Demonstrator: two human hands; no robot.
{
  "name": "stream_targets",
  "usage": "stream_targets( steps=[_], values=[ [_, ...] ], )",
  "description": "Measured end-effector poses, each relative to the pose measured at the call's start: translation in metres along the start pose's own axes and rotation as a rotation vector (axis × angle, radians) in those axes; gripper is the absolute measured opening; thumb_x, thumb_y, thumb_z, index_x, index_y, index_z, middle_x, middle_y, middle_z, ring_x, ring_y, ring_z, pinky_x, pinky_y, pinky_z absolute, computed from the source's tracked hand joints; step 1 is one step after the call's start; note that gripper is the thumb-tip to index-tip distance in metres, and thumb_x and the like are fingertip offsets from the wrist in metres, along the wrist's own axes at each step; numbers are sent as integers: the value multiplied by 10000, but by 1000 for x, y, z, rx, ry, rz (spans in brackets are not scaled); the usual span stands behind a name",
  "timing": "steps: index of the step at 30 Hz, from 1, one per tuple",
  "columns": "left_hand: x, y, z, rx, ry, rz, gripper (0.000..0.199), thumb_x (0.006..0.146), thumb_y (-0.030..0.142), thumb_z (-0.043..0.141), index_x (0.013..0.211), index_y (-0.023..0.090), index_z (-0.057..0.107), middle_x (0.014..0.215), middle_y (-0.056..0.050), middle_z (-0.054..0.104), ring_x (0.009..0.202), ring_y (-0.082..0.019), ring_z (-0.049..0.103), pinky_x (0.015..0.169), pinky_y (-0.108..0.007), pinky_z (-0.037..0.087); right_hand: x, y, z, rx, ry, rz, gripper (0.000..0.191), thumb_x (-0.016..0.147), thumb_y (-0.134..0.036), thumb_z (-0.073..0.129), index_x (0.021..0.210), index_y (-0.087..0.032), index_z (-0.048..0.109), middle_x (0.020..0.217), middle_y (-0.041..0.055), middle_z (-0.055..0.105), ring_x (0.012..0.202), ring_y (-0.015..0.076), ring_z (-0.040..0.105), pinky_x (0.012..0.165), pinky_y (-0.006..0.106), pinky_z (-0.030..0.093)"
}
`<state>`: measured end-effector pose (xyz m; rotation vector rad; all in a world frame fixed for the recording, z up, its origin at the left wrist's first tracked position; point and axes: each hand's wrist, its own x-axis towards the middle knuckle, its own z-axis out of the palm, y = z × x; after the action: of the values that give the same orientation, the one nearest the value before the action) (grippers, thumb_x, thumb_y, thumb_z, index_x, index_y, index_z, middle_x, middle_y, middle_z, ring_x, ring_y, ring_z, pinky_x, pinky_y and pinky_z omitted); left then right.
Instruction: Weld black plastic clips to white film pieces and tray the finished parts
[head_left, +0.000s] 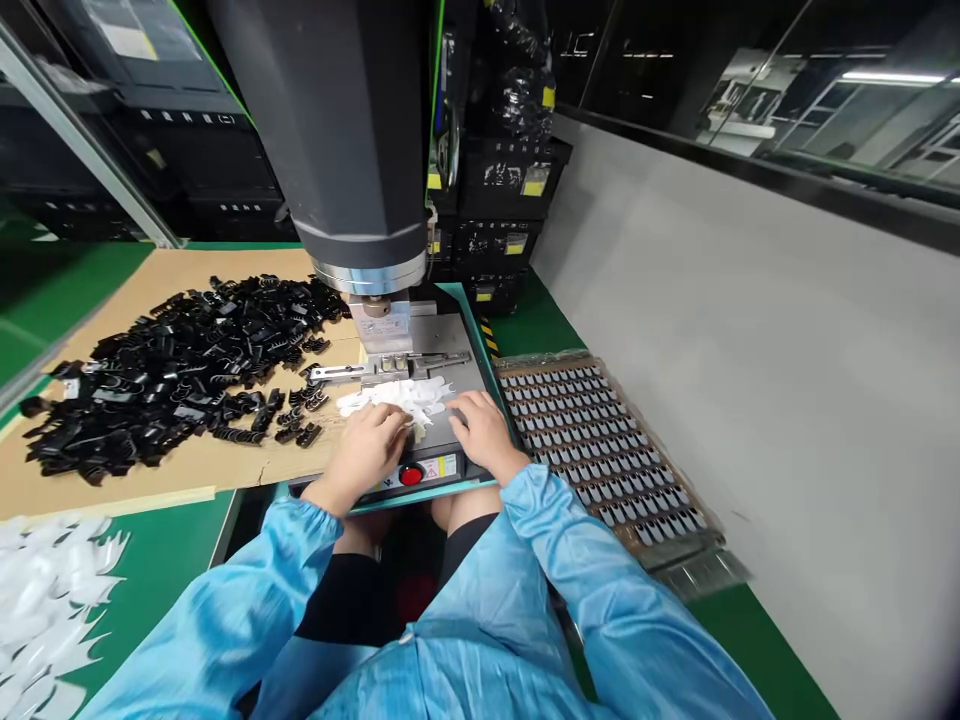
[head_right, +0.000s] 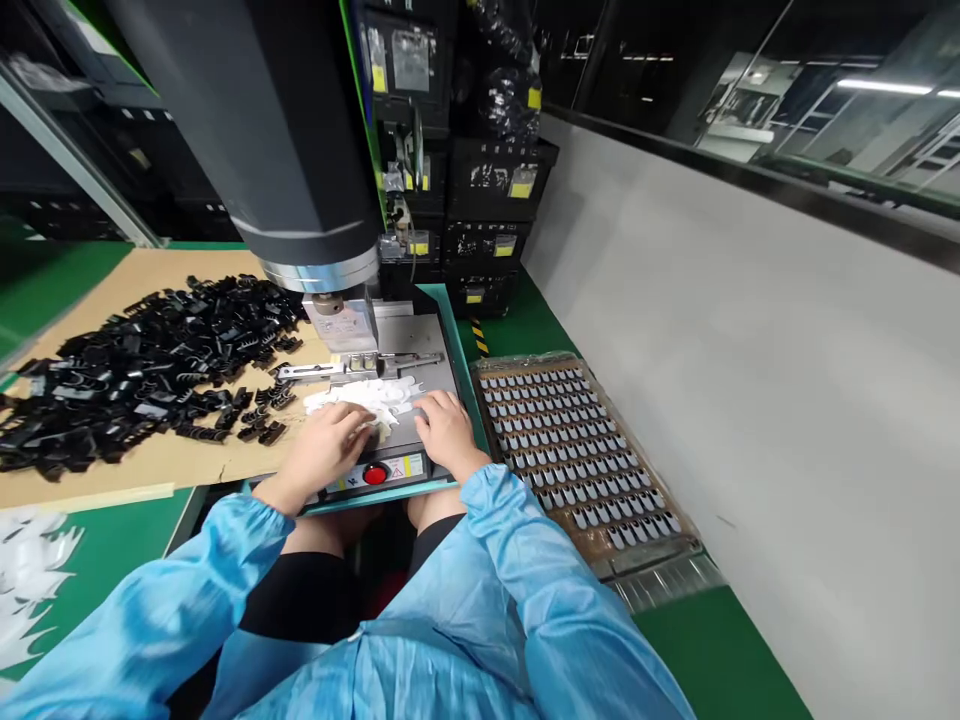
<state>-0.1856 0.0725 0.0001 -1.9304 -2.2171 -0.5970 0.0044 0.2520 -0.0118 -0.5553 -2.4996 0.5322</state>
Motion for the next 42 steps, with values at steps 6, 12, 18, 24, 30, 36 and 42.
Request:
stream_targets(
  steps=[6,12,18,24,30,36,42],
  values=[
    [49,-5,7,139,-115,82,226,1018,231,576,1161,208,750,1190,-150,672,1091,-345,598,873,-478,483,22,-5,15,-100,-106,33,210,952,-161,688,1143,-237,732,1188,58,696,1137,260,568,1045,388,461],
    [69,-12,11,161,-156,130,236,1029,239,552,1075,207,781,1178,-158,688,1100,-343,601,869,-489,483,23,-1,22,-140,-64,63,131,1016,-212,647,1098,-262,736,1141,49,690,1086,243,574,988,360,452],
    [59,-23,6,-80,8,62,252,1064,277,523,1116,227,764,1077,-107,731,1026,-287,651,948,-438,513,21,2,23,-113,-8,53,107,1021,-204,629,1039,-249,724,1097,51,696,1047,235,597,951,337,456],
    [34,-49,-11,-388,209,-379,240,1025,417,602,1180,252,683,1011,-42,764,882,-233,695,811,-354,526,19,3,22,-77,55,151,127,1038,-212,555,1060,-225,680,942,51,713,917,235,636,841,317,455],
    [38,-71,-4,-454,213,-483,243,1026,406,557,1093,253,734,1079,-43,789,958,-235,722,873,-356,535,45,-4,25,-40,139,104,221,1081,-243,496,1101,-229,715,1041,68,725,991,235,653,899,322,477],
    [63,-78,13,-211,154,-239,314,1049,340,506,1199,224,756,1181,-106,760,1120,-285,685,1004,-410,528,84,-20,45,-97,134,33,327,1086,-228,486,1282,-228,748,1167,106,703,1104,261,611,1009,361,482],
    [69,-74,6,115,-6,-118,400,1063,348,489,1381,228,700,1235,-171,666,1103,-323,626,965,-457,496,107,-36,56,-216,-21,31,339,1110,-281,469,1304,-256,745,1167,111,666,1122,275,549,991,385,457]
  ],
)
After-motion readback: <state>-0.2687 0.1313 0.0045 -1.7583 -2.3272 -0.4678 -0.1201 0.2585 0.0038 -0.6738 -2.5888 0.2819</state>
